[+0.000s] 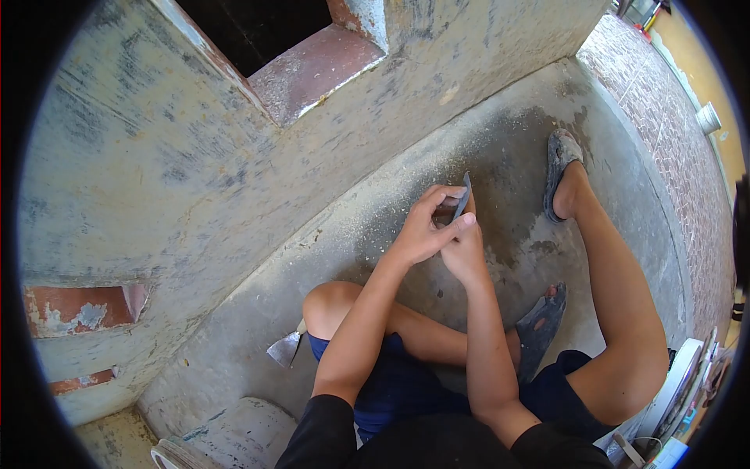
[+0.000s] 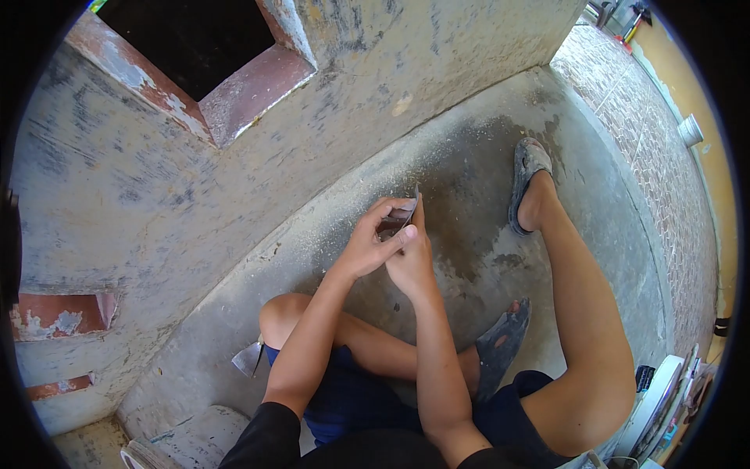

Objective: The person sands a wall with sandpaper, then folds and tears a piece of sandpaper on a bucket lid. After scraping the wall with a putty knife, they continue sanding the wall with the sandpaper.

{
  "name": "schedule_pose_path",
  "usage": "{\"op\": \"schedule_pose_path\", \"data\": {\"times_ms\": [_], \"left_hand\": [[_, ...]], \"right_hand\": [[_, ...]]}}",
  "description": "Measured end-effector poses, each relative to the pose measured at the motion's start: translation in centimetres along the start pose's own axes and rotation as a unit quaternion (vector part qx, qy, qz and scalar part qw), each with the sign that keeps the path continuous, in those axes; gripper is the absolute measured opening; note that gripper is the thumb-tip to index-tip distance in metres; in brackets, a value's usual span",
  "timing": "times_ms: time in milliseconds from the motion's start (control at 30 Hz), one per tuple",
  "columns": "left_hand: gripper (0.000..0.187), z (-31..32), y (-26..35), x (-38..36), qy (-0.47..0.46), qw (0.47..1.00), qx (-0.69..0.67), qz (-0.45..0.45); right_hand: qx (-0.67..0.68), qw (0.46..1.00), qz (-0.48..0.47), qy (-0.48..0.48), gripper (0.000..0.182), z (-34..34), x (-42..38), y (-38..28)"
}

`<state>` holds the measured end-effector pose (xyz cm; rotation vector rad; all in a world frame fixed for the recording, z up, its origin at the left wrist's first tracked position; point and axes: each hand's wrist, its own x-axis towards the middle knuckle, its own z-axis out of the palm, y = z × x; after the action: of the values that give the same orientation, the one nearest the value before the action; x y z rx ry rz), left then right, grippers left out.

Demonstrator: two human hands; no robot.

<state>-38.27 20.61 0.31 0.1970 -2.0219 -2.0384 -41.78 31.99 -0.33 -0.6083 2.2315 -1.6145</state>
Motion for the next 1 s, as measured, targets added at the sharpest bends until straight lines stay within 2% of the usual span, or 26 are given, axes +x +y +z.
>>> {"op": "schedule_pose_path", "data": {"times_ms": [33,133,267,367,400,433,467,500,600,667,767,800,900,1000], "left_hand": [[0.055,-0.2,-0.1,0.1,-0.006,1.000,0.002,0.010],[0.053,-0.7,0.0,0.0,-0.012,1.000,0.008,0.012],[0.060,-1.0,-0.3,0.1,-0.020,0.999,0.022,0.028],[0.070,-0.8,-0.4,-0.3,0.012,0.999,0.042,0.015],[0.070,-0.8,0.0,-0.5,0.006,0.999,0.038,0.016],[0.074,-1.1,0.6,-0.6,0.018,0.999,0.024,-0.040],[0.078,-1.2,0.9,-0.6,0.026,0.995,0.008,-0.095],[0.074,-1.2,-0.1,-0.4,0.038,0.997,-0.020,-0.069],[0.070,-1.0,0.1,-0.4,0.040,0.995,-0.063,-0.064],[0.065,-0.8,-0.6,-0.3,0.056,0.998,-0.018,-0.014],[0.062,-0.4,-0.6,-0.2,0.045,0.997,-0.054,-0.045],[0.049,0.0,-0.6,-0.2,0.071,0.996,-0.046,-0.037],[0.043,-0.1,-0.8,0.0,0.100,0.993,-0.012,-0.053],[0.036,-0.9,-0.8,-0.2,0.102,0.993,-0.002,-0.053]], "right_hand": [[0.033,0.999,0.029,-0.007,0.084,0.0,0.1,0.0],[0.106,0.994,0.031,-0.001,0.081,-0.2,0.4,-0.1],[0.099,0.995,-0.009,-0.011,0.082,0.2,0.3,0.6],[0.046,0.998,-0.045,-0.010,0.087,0.9,-0.3,-0.2],[0.021,0.997,-0.057,-0.037,0.091,0.9,-0.4,-0.5],[-0.006,0.996,-0.068,-0.059,0.095,0.7,-0.5,-1.0],[0.030,0.995,-0.052,-0.084,0.103,0.6,-0.5,-1.5],[-0.039,0.990,-0.118,-0.070,0.107,1.0,0.0,0.3],[-0.121,0.988,-0.088,-0.049,0.112,1.5,-0.4,-0.2],[-0.082,0.993,-0.071,-0.045,0.116,1.4,-0.5,-0.8],[-0.074,0.994,-0.077,-0.037,0.120,1.1,-0.5,-0.6],[-0.067,0.994,-0.078,-0.037,0.120,0.8,-0.8,-0.5],[-0.063,0.996,-0.039,-0.049,0.120,0.2,-1.2,-0.5],[-0.051,0.996,-0.046,-0.051,0.119,-0.5,-1.3,-0.4]]}}
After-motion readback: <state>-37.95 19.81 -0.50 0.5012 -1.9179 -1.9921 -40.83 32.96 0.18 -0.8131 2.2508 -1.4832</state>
